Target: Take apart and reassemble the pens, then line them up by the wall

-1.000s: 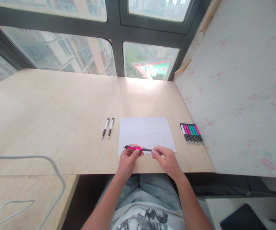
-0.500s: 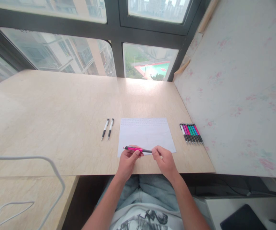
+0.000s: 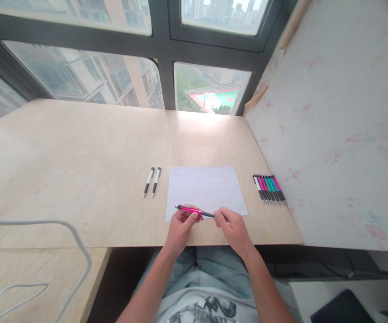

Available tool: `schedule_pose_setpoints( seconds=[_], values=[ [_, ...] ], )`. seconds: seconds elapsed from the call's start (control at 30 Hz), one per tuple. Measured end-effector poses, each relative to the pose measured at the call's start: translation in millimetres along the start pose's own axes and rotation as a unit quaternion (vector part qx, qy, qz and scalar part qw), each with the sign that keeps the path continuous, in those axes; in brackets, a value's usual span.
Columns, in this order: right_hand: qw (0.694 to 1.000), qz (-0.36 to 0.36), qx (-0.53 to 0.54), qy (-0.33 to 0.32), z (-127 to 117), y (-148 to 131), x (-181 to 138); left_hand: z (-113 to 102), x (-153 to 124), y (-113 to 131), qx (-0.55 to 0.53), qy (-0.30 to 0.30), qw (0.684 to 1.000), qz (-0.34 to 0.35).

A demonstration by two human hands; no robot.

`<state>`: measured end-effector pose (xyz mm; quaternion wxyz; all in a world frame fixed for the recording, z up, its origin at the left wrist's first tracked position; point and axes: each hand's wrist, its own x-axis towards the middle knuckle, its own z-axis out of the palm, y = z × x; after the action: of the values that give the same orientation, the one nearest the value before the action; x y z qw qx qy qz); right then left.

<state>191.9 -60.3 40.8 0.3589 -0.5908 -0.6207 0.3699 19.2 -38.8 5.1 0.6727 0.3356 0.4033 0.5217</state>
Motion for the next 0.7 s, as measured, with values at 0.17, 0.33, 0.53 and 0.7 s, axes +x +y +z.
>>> schedule_pose_setpoints(
  seconds=[0.17,0.33,0.53,0.7],
  values=[
    [1.0,-0.013,0.018,0.018,-1.6,-4.9,-1.3,0.2,0.7,0.4,-0.012,-0.002,1.0,0.002],
    [1.0,-0.022,0.005,0.018,1.7,-4.2,-1.1,-2.5,0.8,-3.0,-0.015,-0.003,1.0,0.004],
    [0.999,-0.037,-0.006,-0.004,1.5,-3.9,-2.9,-4.6,0.3,-6.0,-0.028,-0.009,1.0,0.005],
    [0.999,-0.015,-0.022,-0.03,-0.1,-0.7,-3.7,-3.6,0.2,-5.2,0.007,-0.008,1.0,0.011]
  ],
)
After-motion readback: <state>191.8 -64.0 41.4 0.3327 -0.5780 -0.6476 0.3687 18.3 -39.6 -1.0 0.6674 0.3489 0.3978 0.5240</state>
